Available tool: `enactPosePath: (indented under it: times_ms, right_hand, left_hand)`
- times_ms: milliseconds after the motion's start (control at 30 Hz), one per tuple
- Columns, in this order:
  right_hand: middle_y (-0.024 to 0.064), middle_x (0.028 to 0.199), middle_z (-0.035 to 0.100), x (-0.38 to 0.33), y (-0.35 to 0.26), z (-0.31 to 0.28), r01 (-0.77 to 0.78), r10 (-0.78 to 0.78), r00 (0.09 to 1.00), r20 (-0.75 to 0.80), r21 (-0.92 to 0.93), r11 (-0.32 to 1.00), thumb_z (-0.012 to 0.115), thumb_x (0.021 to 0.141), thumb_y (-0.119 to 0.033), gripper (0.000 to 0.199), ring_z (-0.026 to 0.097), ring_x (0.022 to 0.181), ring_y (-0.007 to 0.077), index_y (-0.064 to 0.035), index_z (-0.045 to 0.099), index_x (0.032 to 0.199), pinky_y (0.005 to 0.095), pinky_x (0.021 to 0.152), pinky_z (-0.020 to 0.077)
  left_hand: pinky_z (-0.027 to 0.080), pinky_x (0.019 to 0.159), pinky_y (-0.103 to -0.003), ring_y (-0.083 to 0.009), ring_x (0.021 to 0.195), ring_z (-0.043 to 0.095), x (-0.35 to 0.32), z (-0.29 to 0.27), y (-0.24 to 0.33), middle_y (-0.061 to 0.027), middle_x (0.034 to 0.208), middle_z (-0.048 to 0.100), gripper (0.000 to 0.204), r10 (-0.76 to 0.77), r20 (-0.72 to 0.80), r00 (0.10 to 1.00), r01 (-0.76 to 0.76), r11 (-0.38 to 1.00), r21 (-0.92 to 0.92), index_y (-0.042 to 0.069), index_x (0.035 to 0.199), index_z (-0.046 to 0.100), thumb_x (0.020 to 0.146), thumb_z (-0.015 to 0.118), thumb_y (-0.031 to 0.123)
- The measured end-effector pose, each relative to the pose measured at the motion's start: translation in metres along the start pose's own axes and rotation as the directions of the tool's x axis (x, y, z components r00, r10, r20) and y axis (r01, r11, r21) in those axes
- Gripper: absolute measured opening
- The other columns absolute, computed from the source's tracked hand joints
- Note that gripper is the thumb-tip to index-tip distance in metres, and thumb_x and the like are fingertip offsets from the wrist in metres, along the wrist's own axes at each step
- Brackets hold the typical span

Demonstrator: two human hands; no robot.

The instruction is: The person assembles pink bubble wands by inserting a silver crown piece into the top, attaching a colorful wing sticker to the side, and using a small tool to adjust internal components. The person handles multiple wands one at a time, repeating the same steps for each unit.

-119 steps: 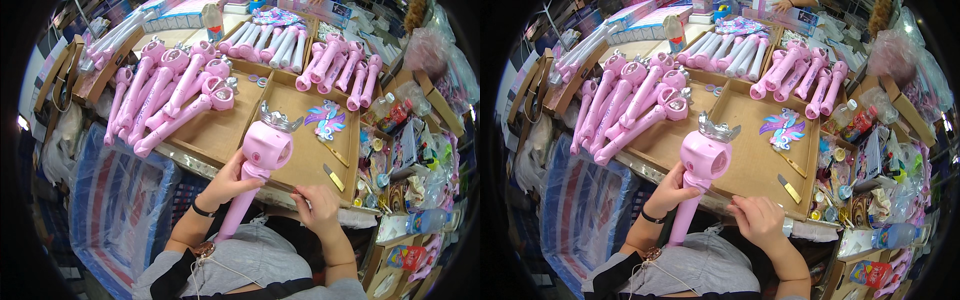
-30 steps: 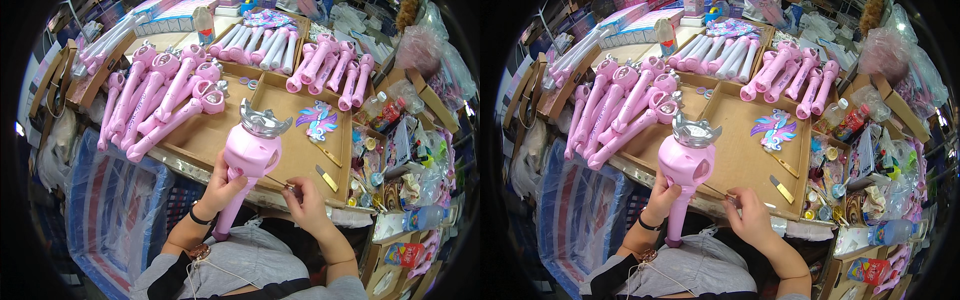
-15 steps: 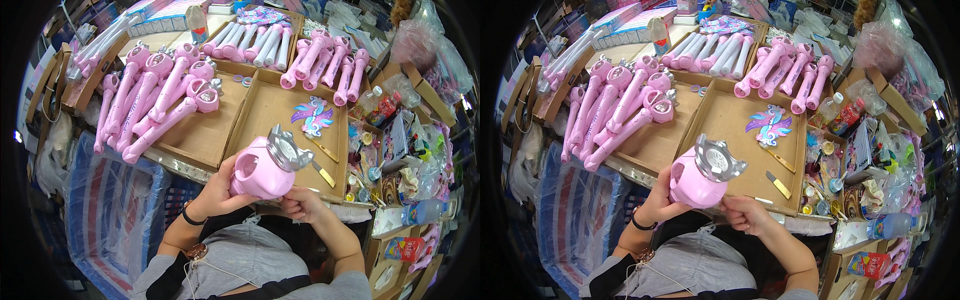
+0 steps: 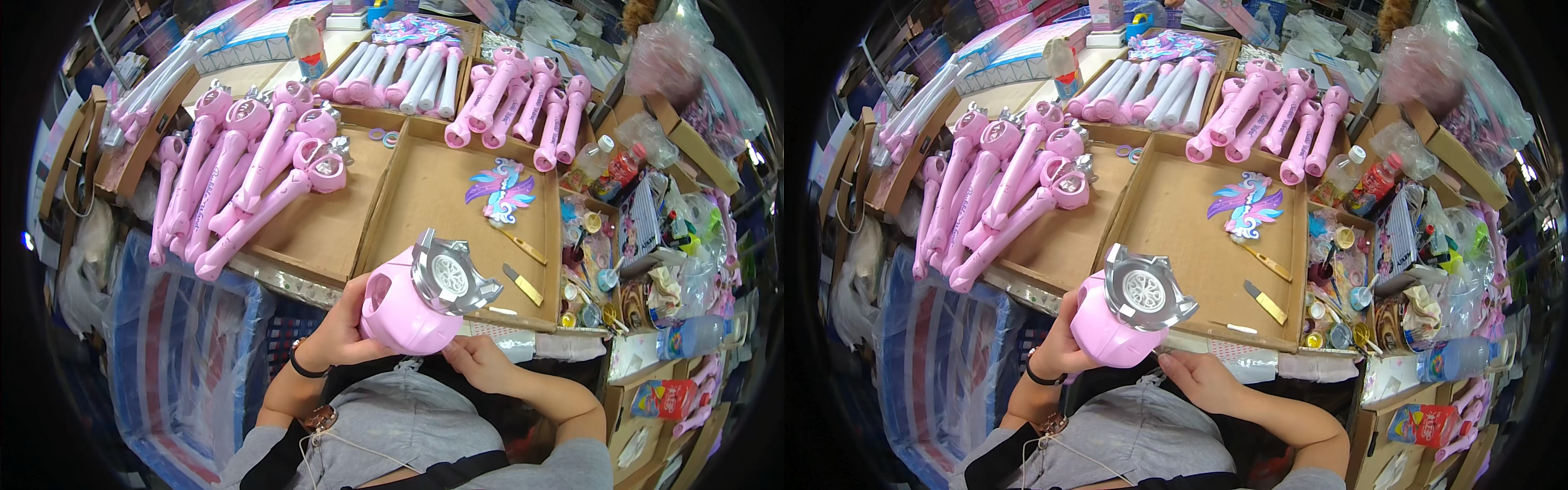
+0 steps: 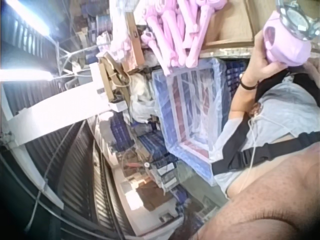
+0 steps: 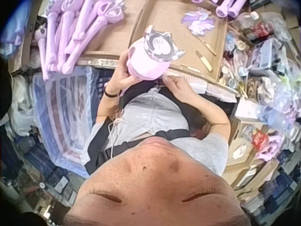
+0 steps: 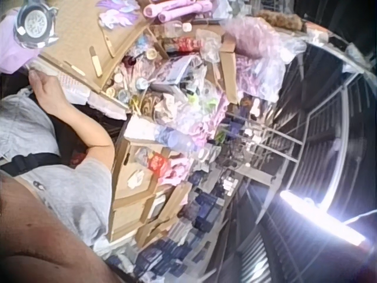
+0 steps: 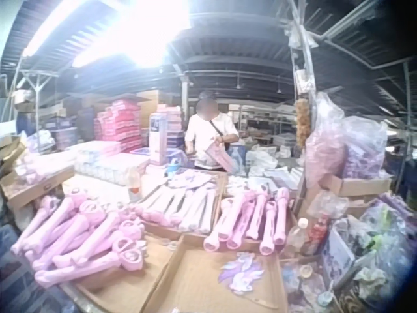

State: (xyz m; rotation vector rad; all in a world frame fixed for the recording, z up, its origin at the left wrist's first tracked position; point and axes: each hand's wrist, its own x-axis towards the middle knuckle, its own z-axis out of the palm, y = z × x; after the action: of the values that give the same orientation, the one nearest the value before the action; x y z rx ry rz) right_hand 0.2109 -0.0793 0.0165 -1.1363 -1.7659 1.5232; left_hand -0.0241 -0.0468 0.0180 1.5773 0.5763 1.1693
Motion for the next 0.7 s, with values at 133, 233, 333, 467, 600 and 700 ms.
enactPosePath:
  times_ms: [133, 233, 333, 467, 600, 700]
  right_hand:
    - [-0.0016, 0.050, 0.032, -0.004, 0.005, 0.003, -0.429, 0.308, 0.899, 0.310, 0.492, 0.757, 0.039, 0.097, -0.042, 0.051, 0.029, 0.041, 0.0104, -0.0081, 0.042, 0.059, 0.0259, 0.037, 0.0265]
    - [-0.0051, 0.050, 0.025, -0.007, 0.010, 0.001, -0.606, 0.295, 0.794, 0.532, 0.646, 0.465, 0.034, 0.097, -0.047, 0.051, 0.020, 0.039, 0.0072, -0.0147, 0.030, 0.057, 0.0223, 0.035, 0.0164]
    - [-0.0065, 0.050, 0.021, -0.009, 0.018, 0.004, -0.694, 0.140, 0.720, 0.680, 0.705, 0.147, 0.034, 0.096, -0.049, 0.051, 0.014, 0.039, 0.0060, -0.0161, 0.028, 0.058, 0.0210, 0.033, 0.0128]
    - [-0.0070, 0.050, 0.021, -0.009, 0.030, 0.015, -0.743, -0.135, 0.669, 0.731, 0.655, -0.137, 0.033, 0.096, -0.050, 0.050, 0.015, 0.040, 0.0054, -0.0161, 0.031, 0.059, 0.0207, 0.032, 0.0140]
    - [-0.0054, 0.050, 0.027, -0.010, 0.032, 0.018, -0.604, 0.307, 0.796, 0.522, 0.721, 0.339, 0.036, 0.096, -0.048, 0.048, 0.023, 0.040, 0.0065, -0.0123, 0.043, 0.064, 0.0223, 0.034, 0.0193]
    - [-0.0032, 0.052, 0.038, -0.009, 0.027, 0.021, -0.269, 0.281, 0.960, 0.013, 0.338, 0.902, 0.040, 0.096, -0.043, 0.047, 0.033, 0.042, 0.0088, -0.0052, 0.056, 0.074, 0.0247, 0.040, 0.0280]
  left_hand:
    - [0.032, 0.101, -0.035, -0.0184, 0.120, 0.042, -0.003, -0.004, -0.002, -0.0116, 0.131, 0.043, 0.086, -0.031, 0.052, 0.998, 0.032, 0.999, -0.021, 0.002, 0.136, 0.027, 0.070, 0.079, 0.015]
    - [0.033, 0.100, -0.035, -0.0185, 0.120, 0.042, -0.005, -0.006, -0.007, -0.0114, 0.131, 0.043, 0.086, -0.034, 0.073, 0.997, 0.035, 0.999, -0.020, 0.002, 0.137, 0.027, 0.070, 0.079, 0.017]
    - [0.033, 0.100, -0.035, -0.0185, 0.119, 0.043, -0.005, -0.009, -0.012, -0.0113, 0.130, 0.045, 0.086, -0.012, 0.098, 0.995, 0.015, 1.000, -0.022, 0.001, 0.137, 0.028, 0.070, 0.080, 0.019]
    - [0.034, 0.099, -0.034, -0.0181, 0.118, 0.044, -0.003, -0.013, -0.014, -0.0113, 0.128, 0.046, 0.086, -0.004, 0.178, 0.984, 0.007, 1.000, -0.019, 0.000, 0.136, 0.029, 0.070, 0.080, 0.019]
    - [0.033, 0.100, -0.033, -0.0179, 0.118, 0.042, -0.001, -0.007, -0.012, -0.0124, 0.129, 0.044, 0.082, -0.218, 0.111, 0.970, 0.219, 0.976, 0.001, -0.001, 0.136, 0.027, 0.073, 0.076, 0.020]
    - [0.033, 0.099, -0.033, -0.0178, 0.117, 0.043, 0.001, -0.001, -0.009, -0.0129, 0.127, 0.045, 0.081, -0.279, 0.038, 0.959, 0.281, 0.958, -0.050, -0.001, 0.135, 0.027, 0.073, 0.076, 0.020]
